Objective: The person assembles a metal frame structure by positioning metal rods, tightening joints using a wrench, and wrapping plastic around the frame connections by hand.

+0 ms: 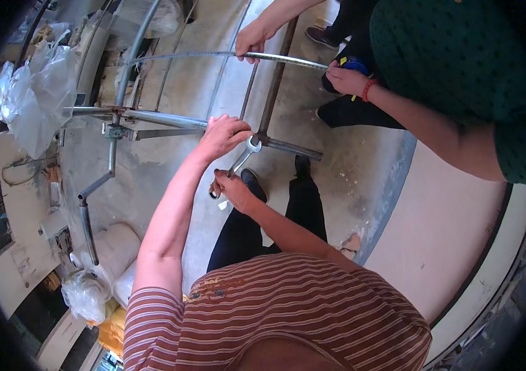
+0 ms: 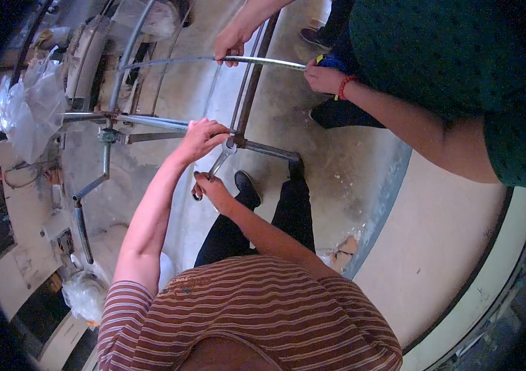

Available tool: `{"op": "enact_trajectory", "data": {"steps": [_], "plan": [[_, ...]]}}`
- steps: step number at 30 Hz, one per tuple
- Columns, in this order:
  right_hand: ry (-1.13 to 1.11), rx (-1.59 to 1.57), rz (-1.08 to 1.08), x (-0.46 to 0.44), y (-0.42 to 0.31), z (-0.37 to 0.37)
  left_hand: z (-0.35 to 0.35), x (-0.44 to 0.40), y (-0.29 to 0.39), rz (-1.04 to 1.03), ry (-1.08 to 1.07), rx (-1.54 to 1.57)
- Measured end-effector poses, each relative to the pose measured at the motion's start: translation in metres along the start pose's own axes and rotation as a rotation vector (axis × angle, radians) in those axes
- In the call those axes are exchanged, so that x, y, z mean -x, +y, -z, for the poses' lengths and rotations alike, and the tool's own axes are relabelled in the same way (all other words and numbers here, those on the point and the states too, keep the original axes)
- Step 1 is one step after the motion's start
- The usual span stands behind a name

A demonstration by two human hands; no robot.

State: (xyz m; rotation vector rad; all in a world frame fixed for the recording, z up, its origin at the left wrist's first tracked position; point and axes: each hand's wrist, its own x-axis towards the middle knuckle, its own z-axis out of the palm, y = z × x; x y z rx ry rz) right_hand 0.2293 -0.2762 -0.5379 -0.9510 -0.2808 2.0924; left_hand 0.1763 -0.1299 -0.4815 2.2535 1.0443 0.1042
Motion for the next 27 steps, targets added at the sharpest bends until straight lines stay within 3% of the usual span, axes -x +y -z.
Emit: {"op": "enact_trajectory", "data": {"steps": [3,7,14,19,21,25,27], "plan": [[0.028,-0.11,0.04,0.0,0.006,-0.009,0.002,-0.002,0.003,0.11,-0.071,0.06],[0.017,-0.172,0.045,0.006,0.003,-0.021,-0.012,0.009,-0.002,0.031,0.141,0.024],[-0.026,-0.1,-0.013,0.037,-0.005,-0.017,-0.015,0.004,-0.014,0.083,0.168,0.033],[-0.098,-0.157,-0.315,0.118,-0.069,0.035,-0.029,0.009,-0.007,0.132,0.257,-0.006],[0.082,0.204,-0.413,0.143,-0.132,0.037,-0.03,0.005,-0.004,0.119,0.293,-0.025],[0.009,0.905,-0.288,0.146,-0.236,0.059,-0.036,0.004,0.001,0.153,0.329,-0.033],[-0.022,1.654,-0.101,0.126,-0.284,0.037,-0.04,0.005,-0.003,0.137,0.372,-0.074]]}}
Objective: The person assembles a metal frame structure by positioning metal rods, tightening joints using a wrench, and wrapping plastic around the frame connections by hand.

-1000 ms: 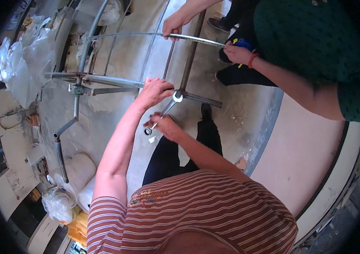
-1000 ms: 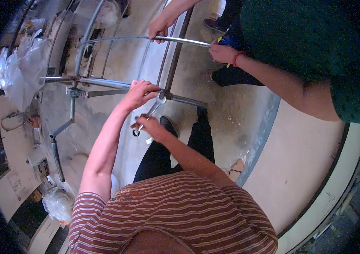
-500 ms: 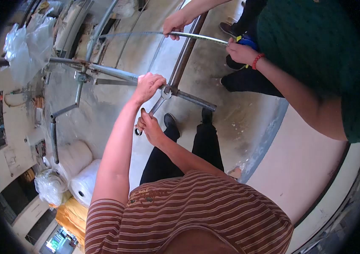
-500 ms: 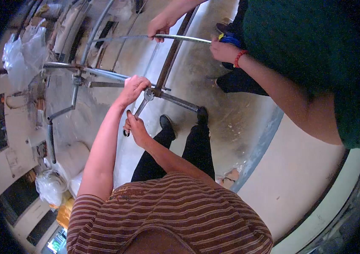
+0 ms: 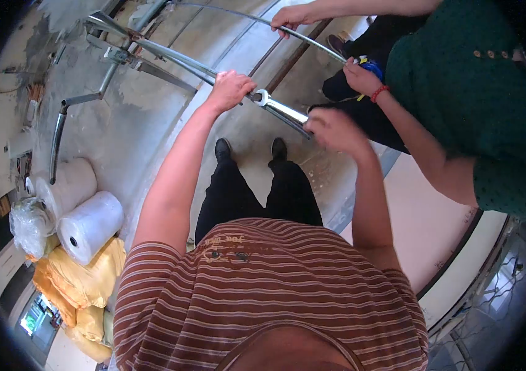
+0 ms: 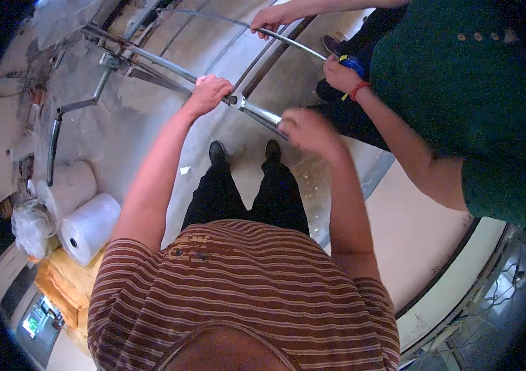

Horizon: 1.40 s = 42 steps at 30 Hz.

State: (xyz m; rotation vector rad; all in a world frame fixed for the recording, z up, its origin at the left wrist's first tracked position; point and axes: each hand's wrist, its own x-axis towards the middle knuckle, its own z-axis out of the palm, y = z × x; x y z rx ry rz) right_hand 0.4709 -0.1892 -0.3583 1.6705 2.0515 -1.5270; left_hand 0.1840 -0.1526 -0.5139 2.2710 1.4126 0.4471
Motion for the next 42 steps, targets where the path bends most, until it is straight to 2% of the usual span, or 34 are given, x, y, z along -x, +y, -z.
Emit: {"op": "enact_trajectory", "data": {"steps": [2,4,6,7,10,11,13,15,17,22,23,25,26,27,29,32,35,38,42], "plan": [[0.097,0.494,0.161,-0.026,-0.018,0.038,-0.006,0.003,-0.002,-0.065,0.06,-0.036],[0.205,0.911,0.153,-0.033,-0.066,0.054,-0.01,0.008,0.0,-0.075,0.14,-0.01],[0.129,1.003,0.117,-0.033,-0.112,0.059,-0.011,0.013,0.007,-0.031,0.2,0.017],[0.089,1.045,0.092,-0.031,-0.123,0.059,-0.009,0.015,0.008,0.024,0.096,-0.003],[0.225,0.997,0.078,-0.034,-0.123,0.061,-0.002,0.023,0.014,0.0,0.097,0.051],[0.228,0.999,0.075,-0.037,-0.123,0.057,0.0,0.023,0.015,0.026,0.014,0.073],[0.238,0.994,0.066,-0.053,-0.117,0.035,0.003,0.021,0.012,0.018,-0.016,0.127],[0.14,0.842,0.121,-0.088,-0.081,0.004,0.0,0.021,0.008,0.01,-0.033,0.141],[0.12,0.933,0.039,-0.095,-0.086,-0.021,0.007,0.023,0.011,-0.012,-0.06,0.134],[0.167,0.909,0.169,-0.112,-0.132,-0.035,0.004,0.025,0.013,-0.055,0.0,0.069],[0.161,0.922,0.192,-0.116,-0.145,-0.035,0.009,0.025,0.017,-0.074,0.033,0.139],[0.23,0.879,0.199,-0.12,-0.171,-0.037,-0.006,0.021,0.016,0.049,0.148,0.352],[0.264,0.86,0.204,-0.122,-0.177,-0.037,-0.018,0.019,0.008,0.034,0.179,0.275],[0.302,0.838,0.263,-0.131,-0.167,-0.038,-0.021,0.016,0.006,0.022,0.211,0.198],[0.378,0.794,0.382,-0.15,-0.128,-0.042,-0.009,0.02,0.006,-0.076,0.101,0.131],[0.075,0.923,-0.114,-0.144,-0.099,-0.035,0.009,0.016,0.014,-0.122,0.012,0.1],[0.019,0.993,-0.125,-0.147,-0.097,-0.039,0.008,0.014,0.013,-0.136,0.026,0.1],[0.159,0.952,0.076,-0.147,-0.099,-0.039,0.013,0.015,0.017,-0.131,0.003,0.089],[0.319,0.85,0.193,-0.127,-0.093,-0.045,0.016,0.014,0.026,-0.149,-0.01,0.052]]}}
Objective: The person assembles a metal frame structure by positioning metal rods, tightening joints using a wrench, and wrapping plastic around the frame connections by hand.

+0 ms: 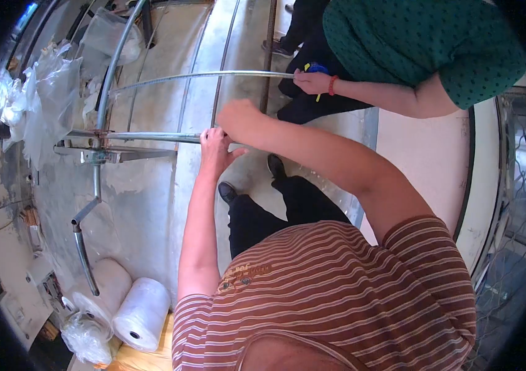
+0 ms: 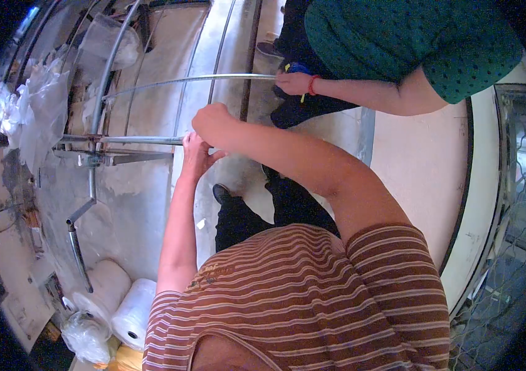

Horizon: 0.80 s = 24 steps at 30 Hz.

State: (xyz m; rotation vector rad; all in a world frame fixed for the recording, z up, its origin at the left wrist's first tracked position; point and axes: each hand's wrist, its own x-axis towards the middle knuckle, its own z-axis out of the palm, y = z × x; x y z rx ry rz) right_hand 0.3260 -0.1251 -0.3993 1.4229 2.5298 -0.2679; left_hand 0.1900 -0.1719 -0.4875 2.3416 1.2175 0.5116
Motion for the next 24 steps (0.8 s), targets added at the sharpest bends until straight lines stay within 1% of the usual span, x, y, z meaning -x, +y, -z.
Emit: {"op": "enact_trajectory", "data": {"steps": [3,6,8,12,14,17,18,20,21,23,24], "plan": [[0.017,-0.035,-0.005,0.029,0.0,-0.007,-0.041,-0.005,-0.006,-0.086,0.022,0.192],[0.074,-0.082,-0.052,0.051,0.006,-0.003,-0.048,-0.005,0.004,-0.034,0.015,0.117],[0.108,-0.083,-0.093,0.059,0.006,-0.014,-0.043,-0.008,0.007,-0.018,-0.042,0.125],[0.031,-0.005,-0.08,0.058,0.015,-0.027,-0.03,-0.011,0.014,-0.027,-0.095,0.128],[-0.008,0.003,-0.092,0.05,0.012,-0.024,-0.027,-0.012,0.017,0.013,-0.075,0.15],[-0.142,-0.043,-0.1,0.05,-0.006,0.018,-0.04,-0.013,0.01,0.091,-0.027,0.234],[-0.046,-0.036,-0.087,0.05,-0.008,0.011,-0.047,-0.014,0.004,0.119,-0.003,0.27],[0.143,-0.018,-0.054,0.047,-0.007,-0.006,-0.054,-0.015,-0.003,0.114,0.022,0.217],[0.066,-0.055,-0.115,0.043,-0.004,-0.008,-0.057,-0.017,-0.005,0.113,0.033,0.191],[-0.097,-0.138,-0.236,0.039,0.001,-0.012,-0.049,-0.017,0.004,0.102,-0.047,0.13],[-0.127,-0.116,-0.201,0.038,0.004,-0.012,-0.041,-0.016,0.011,0.095,-0.093,0.098]]}}
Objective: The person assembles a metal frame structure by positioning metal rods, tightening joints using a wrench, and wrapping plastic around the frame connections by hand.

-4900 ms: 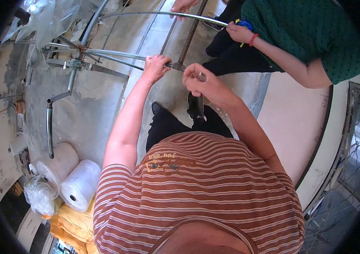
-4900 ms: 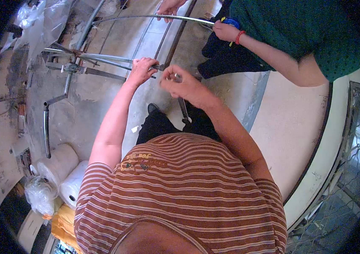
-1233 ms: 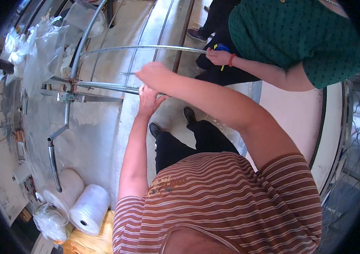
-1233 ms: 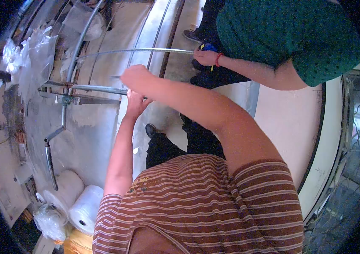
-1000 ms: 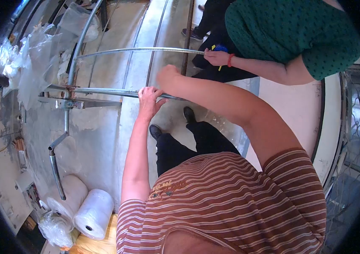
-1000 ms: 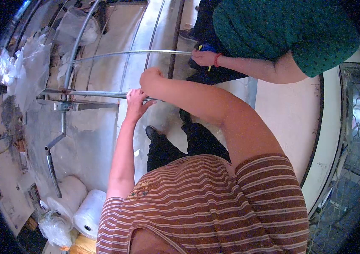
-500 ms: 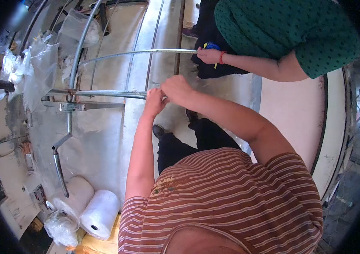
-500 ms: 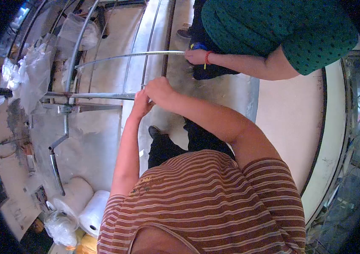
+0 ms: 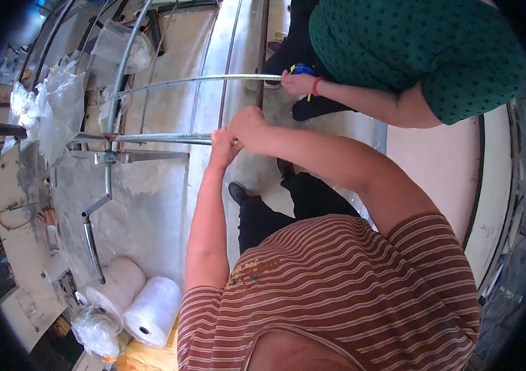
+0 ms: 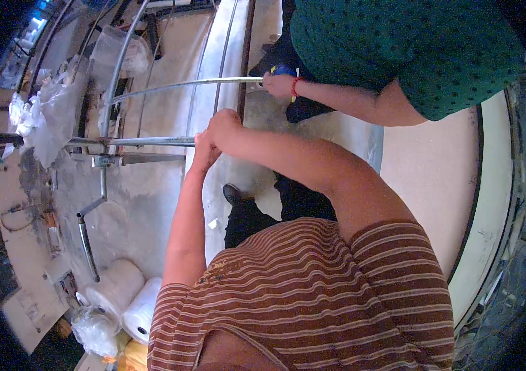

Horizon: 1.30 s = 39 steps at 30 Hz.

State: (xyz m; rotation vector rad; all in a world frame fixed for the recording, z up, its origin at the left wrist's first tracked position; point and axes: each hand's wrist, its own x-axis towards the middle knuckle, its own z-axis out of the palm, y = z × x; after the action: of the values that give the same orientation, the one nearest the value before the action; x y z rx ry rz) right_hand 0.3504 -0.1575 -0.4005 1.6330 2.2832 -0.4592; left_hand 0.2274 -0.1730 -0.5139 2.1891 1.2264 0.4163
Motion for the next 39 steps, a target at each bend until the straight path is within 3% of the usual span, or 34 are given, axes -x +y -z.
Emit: {"op": "enact_trajectory", "data": {"steps": [2,5,8,11,17,20,26,29,35,39], "plan": [[-0.055,0.058,0.065,0.001,0.009,0.002,0.01,0.004,0.01,-0.063,0.024,-0.017],[0.079,0.12,0.169,0.02,0.024,0.0,0.008,0.008,0.011,-0.112,0.067,-0.032],[0.009,0.07,0.075,0.031,0.035,-0.008,0.012,0.009,0.018,-0.127,0.089,0.007],[0.217,-0.198,-0.055,0.069,0.045,-0.01,0.012,0.009,0.016,-0.129,0.093,0.051],[0.681,-0.831,0.044,0.144,0.071,-0.085,0.014,0.008,0.012,-0.08,0.027,0.044],[0.355,-1.244,-0.282,0.197,0.068,-0.077,0.013,0.008,0.014,-0.083,0.046,0.039],[0.251,-1.897,-0.474,0.245,0.057,-0.073,0.012,0.009,0.011,-0.171,0.06,0.043],[-0.009,-2.201,-0.393,0.249,0.068,-0.083,0.01,0.009,0.014,-0.206,0.045,0.031],[0.029,-2.028,-0.287,0.243,0.048,-0.05,0.014,0.01,0.015,-0.247,0.006,-0.025],[-0.015,-1.822,-0.222,0.232,0.06,-0.068,0.015,0.007,0.014,-0.274,0.015,-0.015]]}}
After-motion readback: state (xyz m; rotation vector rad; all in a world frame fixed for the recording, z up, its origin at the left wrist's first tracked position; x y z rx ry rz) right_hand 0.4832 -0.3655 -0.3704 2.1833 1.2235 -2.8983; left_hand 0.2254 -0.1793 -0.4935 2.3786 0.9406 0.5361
